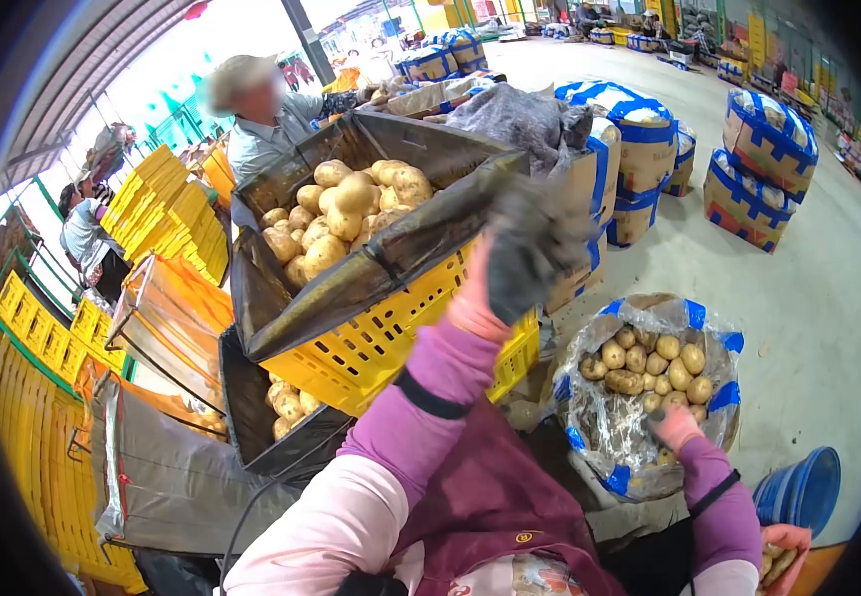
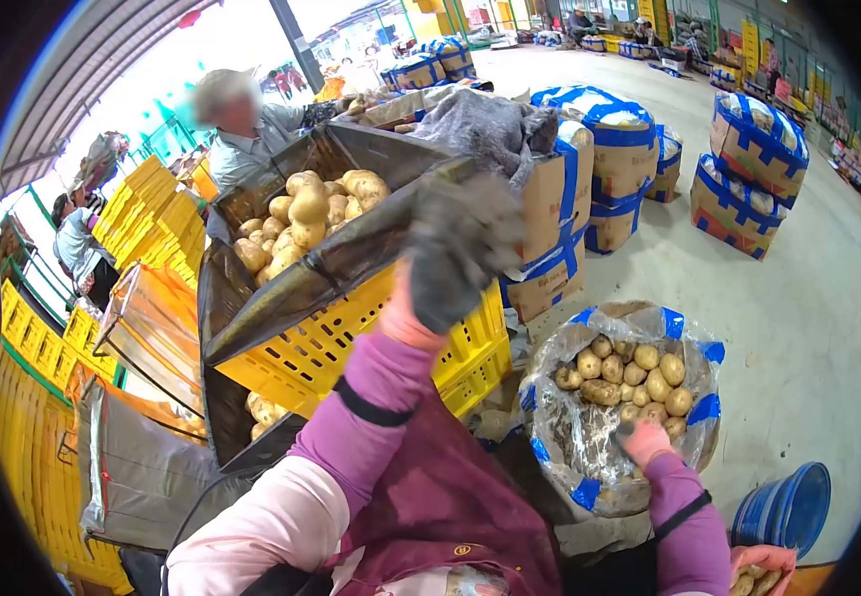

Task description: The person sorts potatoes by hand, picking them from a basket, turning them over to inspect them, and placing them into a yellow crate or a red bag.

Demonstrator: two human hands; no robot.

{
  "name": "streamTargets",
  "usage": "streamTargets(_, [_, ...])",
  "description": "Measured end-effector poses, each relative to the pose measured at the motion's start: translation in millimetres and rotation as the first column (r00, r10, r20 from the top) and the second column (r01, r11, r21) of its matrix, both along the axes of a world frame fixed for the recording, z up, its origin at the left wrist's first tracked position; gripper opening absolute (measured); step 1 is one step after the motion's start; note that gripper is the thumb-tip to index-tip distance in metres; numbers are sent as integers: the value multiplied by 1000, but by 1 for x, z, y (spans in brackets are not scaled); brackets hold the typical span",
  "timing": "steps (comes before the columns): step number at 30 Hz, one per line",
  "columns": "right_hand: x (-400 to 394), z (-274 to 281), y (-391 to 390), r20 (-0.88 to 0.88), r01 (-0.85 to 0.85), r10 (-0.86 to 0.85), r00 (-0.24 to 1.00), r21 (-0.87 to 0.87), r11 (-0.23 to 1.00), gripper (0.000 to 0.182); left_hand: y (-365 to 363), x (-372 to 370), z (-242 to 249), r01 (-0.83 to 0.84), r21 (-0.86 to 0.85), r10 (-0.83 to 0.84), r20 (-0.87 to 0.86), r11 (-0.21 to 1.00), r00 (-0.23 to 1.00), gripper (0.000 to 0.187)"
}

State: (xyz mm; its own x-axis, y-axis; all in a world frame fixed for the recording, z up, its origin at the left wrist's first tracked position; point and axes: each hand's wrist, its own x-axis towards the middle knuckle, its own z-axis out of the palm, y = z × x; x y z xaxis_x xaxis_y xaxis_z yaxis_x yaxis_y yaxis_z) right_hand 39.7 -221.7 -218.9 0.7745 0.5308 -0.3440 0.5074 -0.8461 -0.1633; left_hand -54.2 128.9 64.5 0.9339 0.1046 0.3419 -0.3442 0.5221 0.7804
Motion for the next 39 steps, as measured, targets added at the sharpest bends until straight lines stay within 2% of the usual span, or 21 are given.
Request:
streamTargets(2, [-13,-10,11,-89,-33,12,996,-247,968,65,-36,1,-18,263,-24,-262,-192,965,946,44])
streamTargets(3, [-16,-20,10,-129,-32,-3,992,-272,962,65,-47,-1,-29,254,130,-224,-207,959,952,39])
streamTargets(4, [-20,-37,9,-172,-33,-19,985,-297,954,64,-62,-3,-24,269,231,-170,-373,935,912,36])
streamTargets(6, [-16,-101,-9,-186,-94,28,982,-353,931,76,-75,4,-38,399,263,-273,-410,878,870,36])
streamTargets(8, [-14,-153,-31,-246,-198,78,966,-516,833,62,-82,3,-38,432,311,-275,-440,847,855,37])
streamTargets(9, [-12,-208,-53,-189,-324,267,945,-647,690,47,-81,5,-44,401,426,-246,-374,811,894,40])
streamTargets(12, [-4,-226,-51,-260,-313,175,950,-772,553,45,-76,10,-47,383,478,-298,-246,790,922,42])
streamTargets(13, [-1,-231,-49,-259,-252,76,963,-765,593,48,-76,11,-49,392,472,-304,-255,790,918,42])
streamTargets(16, [0,-291,-70,-182,-220,124,976,-810,544,49,-78,16,-54,326,546,-191,-290,772,938,31])
streamTargets(22, [9,-264,-67,-296,-214,-16,955,-726,654,54,-72,17,-72,265,589,-143,-245,763,959,34])
streamTargets(24, [1,-204,-54,-253,-143,-61,965,-711,689,58,-73,13,-67,329,484,-174,-338,811,925,35])
streamTargets(26, [7,-122,-26,-264,47,-275,924,-637,770,58,-70,12,-62,323,520,-178,-310,791,934,36])
streamTargets(27, [9,-100,-19,-236,-52,-147,961,-673,738,56,-70,10,-61,315,557,-180,-284,769,942,36])
streamTargets(30, [19,-187,-59,-228,-73,-95,969,-629,774,49,-71,7,-72,260,630,-104,-274,732,956,38])
streamTargets(31, [30,-291,-102,-136,65,-173,975,-573,817,64,-72,7,-73,257,628,-105,-269,734,957,38])
streamTargets(32, [26,-278,-98,-133,66,-173,976,-575,815,64,-73,8,-74,247,643,-119,-236,725,965,39])
streamTargets(34, [8,-233,-78,-145,325,-440,886,-483,813,50,-74,7,-75,238,658,-133,-207,714,969,40])
streamTargets(35, [3,-219,-73,-105,360,-455,885,-466,808,52,-74,7,-76,215,690,-108,-195,692,975,39])
streamTargets(36, [-3,-180,-62,-108,357,-453,885,-468,808,52,-74,6,-77,190,720,-82,-183,668,980,39])
streamTargets(38, [-14,-99,-37,-31,-46,34,999,-583,811,48,-75,6,-78,201,708,-86,-195,677,977,39])
streamTargets(39, [3,-128,-45,-213,16,-169,962,-577,817,63,-76,7,-77,212,697,-93,-204,685,974,38])
